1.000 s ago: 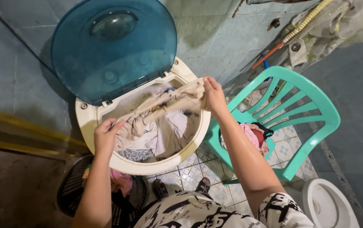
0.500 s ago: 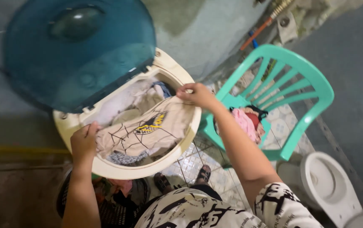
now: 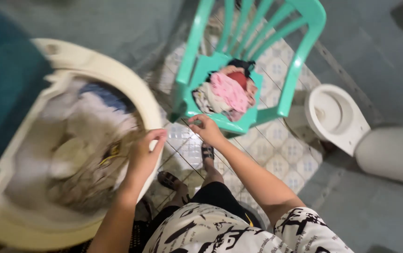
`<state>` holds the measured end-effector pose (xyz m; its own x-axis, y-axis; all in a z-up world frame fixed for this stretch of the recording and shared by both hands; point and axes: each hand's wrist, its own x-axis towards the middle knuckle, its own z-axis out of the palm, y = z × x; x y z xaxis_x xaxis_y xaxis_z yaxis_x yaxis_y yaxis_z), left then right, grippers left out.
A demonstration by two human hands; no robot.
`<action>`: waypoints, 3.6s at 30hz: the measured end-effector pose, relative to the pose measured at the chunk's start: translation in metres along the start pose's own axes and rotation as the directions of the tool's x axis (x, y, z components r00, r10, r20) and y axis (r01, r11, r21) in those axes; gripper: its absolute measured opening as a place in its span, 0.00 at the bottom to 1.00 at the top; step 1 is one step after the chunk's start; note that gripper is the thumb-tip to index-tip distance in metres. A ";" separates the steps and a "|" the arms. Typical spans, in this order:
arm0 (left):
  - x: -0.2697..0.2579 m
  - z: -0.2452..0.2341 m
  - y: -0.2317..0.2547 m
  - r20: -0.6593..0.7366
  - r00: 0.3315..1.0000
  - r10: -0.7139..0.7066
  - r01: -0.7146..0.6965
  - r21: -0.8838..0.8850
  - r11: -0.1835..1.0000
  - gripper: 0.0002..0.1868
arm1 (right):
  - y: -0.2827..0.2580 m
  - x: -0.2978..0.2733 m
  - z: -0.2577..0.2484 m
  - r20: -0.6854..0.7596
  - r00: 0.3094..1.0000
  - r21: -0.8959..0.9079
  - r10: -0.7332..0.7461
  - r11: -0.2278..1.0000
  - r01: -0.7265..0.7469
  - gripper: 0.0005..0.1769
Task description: Transfer clothes from a chair to a small top-loading washing machine, start the cycle, and then sort more clothes from a basket into the machine.
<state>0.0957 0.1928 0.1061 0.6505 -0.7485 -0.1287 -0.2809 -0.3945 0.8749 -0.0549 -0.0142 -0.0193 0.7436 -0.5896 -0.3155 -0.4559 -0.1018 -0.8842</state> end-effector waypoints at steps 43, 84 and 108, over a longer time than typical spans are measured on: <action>0.132 0.290 -0.020 0.389 0.708 -0.589 0.705 -0.438 0.558 0.49 | 0.064 0.047 -0.168 -0.348 0.915 0.020 -0.205 0.974 0.226 0.32; -0.119 -0.160 0.019 -0.791 0.608 0.066 0.160 0.204 0.966 0.30 | -0.432 0.029 0.062 0.159 0.544 0.291 -0.824 0.565 0.772 0.04; -0.142 -0.215 -0.048 -0.560 0.824 -0.087 -0.264 -0.516 0.815 0.06 | -0.293 0.037 0.088 0.547 0.645 0.289 -0.535 0.843 0.454 0.18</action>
<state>0.1685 0.4330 0.1830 0.9556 -0.2838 0.0794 -0.0372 0.1511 0.9878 0.1493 0.0638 0.1975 0.9904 0.1123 0.0811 0.0947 -0.1218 -0.9880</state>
